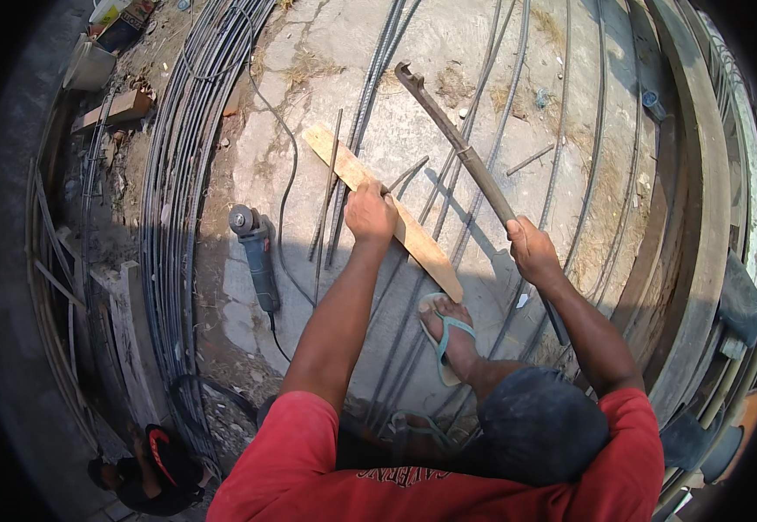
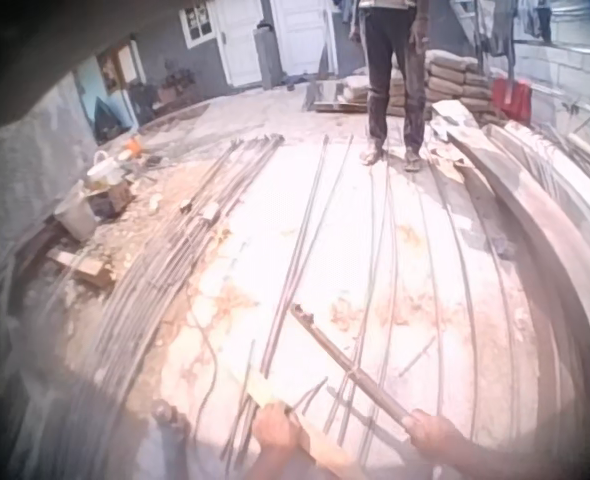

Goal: The person uses an angle grinder to cut a steel rod resting on a wooden plank. They then pick up the cut pieces and bend them using a long metal bar as a lever against the plank. The person repeats the cutting and bending process for additional steel rods.

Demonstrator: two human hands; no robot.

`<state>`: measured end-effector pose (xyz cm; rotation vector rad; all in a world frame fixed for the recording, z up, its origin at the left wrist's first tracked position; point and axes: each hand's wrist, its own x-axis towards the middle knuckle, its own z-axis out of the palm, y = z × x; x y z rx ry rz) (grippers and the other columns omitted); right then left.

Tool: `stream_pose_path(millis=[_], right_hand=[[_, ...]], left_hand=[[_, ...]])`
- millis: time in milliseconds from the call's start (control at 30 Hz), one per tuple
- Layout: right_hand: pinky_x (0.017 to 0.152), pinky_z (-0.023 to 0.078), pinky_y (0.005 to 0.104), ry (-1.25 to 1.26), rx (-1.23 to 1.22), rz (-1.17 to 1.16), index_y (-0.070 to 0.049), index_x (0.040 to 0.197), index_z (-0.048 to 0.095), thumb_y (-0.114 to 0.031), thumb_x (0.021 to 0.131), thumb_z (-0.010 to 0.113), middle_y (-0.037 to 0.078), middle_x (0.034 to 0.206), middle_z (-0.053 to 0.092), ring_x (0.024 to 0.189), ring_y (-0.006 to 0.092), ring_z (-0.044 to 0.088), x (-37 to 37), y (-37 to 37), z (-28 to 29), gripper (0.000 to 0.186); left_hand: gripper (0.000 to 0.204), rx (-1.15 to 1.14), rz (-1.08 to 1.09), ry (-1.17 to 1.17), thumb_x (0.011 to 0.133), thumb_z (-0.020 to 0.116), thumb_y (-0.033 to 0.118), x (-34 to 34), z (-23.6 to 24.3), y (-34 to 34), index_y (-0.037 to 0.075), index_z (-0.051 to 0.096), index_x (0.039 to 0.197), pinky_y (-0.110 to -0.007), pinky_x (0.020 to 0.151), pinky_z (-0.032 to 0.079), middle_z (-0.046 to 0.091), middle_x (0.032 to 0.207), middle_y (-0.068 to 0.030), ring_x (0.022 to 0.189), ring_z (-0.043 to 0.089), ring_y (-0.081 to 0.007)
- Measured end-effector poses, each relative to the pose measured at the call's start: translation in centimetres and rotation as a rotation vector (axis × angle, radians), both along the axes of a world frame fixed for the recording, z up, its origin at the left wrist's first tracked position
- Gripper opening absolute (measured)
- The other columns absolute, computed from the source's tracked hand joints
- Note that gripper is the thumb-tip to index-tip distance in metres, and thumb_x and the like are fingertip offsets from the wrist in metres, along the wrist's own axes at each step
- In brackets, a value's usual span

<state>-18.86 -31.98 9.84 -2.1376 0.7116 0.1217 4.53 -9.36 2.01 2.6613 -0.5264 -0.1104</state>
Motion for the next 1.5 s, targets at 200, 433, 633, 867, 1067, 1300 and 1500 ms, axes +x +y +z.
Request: stream_pose_path(millis=[200,433,633,867,1067,1300,1500], right_hand=[[0.068,0.053,0.0552,-0.062,-0.125,0.016,0.000,0.113,0.058,-0.050,0.111,0.045,0.025,0.077,0.069,0.078,0.0482,0.070,0.4,1.7,-0.3,0.051],[0.080,0.054,0.0599,0.484,-0.126,0.233,0.000,0.116,0.058,-0.055,0.109,0.043,0.033,0.090,0.070,0.089,0.0535,0.069,-2.2,3.2,-4.4,0.058],[0.071,0.051,0.0549,0.170,-0.011,0.100,-0.001,0.105,0.059,-0.054,0.111,0.041,0.025,0.077,0.067,0.078,0.0490,0.069,-0.7,1.3,-2.4,0.056],[0.062,0.053,0.0518,0.046,-0.069,0.006,0.003,0.109,0.056,-0.056,0.110,0.043,0.023,0.073,0.069,0.074,0.0469,0.071,-3.5,2.9,-1.3,0.060],[0.079,0.056,0.0584,0.495,-0.170,0.252,0.002,0.117,0.058,-0.053,0.109,0.047,0.034,0.088,0.070,0.089,0.0537,0.070,-3.0,2.0,-3.3,0.057],[0.069,0.051,0.0567,0.272,-0.021,0.137,0.000,0.105,0.059,-0.047,0.111,0.046,0.030,0.075,0.066,0.079,0.0529,0.067,-5.2,3.5,-1.8,0.050],[0.064,0.049,0.0577,0.098,0.029,-0.011,0.000,0.105,0.055,-0.050,0.111,0.042,0.028,0.074,0.066,0.073,0.0521,0.066,-6.5,5.5,1.3,0.052]], left_hand=[[0.030,0.044,0.019,0.006,0.087,0.076,0.031,0.3,0.9,0.7,0.012,0.074,0.110,-0.049,0.095,0.051,0.072,0.111,-0.0105,0.109,0.066,-0.0336],[0.050,-0.119,0.016,-0.129,0.087,0.078,0.039,-0.4,0.2,2.6,0.008,0.067,0.124,-0.050,0.097,0.044,0.067,0.117,-0.0115,0.110,0.062,-0.0341],[0.054,-0.241,-0.064,-0.053,0.088,0.078,0.036,-0.3,-0.9,3.6,0.004,0.063,0.129,-0.052,0.095,0.046,0.065,0.120,-0.0156,0.110,0.063,-0.0377],[0.060,-0.357,-0.031,-0.061,0.089,0.077,0.035,-0.1,-0.3,4.4,0.001,0.059,0.135,-0.053,0.099,0.045,0.063,0.125,-0.0186,0.115,0.060,-0.0386],[0.063,-0.269,-0.033,-0.157,0.089,0.078,0.030,0.8,1.4,3.5,0.002,0.055,0.141,-0.053,0.102,0.042,0.059,0.132,-0.0184,0.122,0.056,-0.0378],[0.060,-0.287,-0.073,-0.124,0.088,0.079,0.026,-0.6,1.0,4.7,0.004,0.057,0.140,-0.054,0.101,0.045,0.060,0.132,-0.0197,0.121,0.058,-0.0403],[0.055,-0.309,-0.035,-0.144,0.091,0.076,0.024,0.3,1.5,4.3,0.006,0.058,0.140,-0.052,0.099,0.044,0.059,0.133,-0.0181,0.119,0.058,-0.0380]])
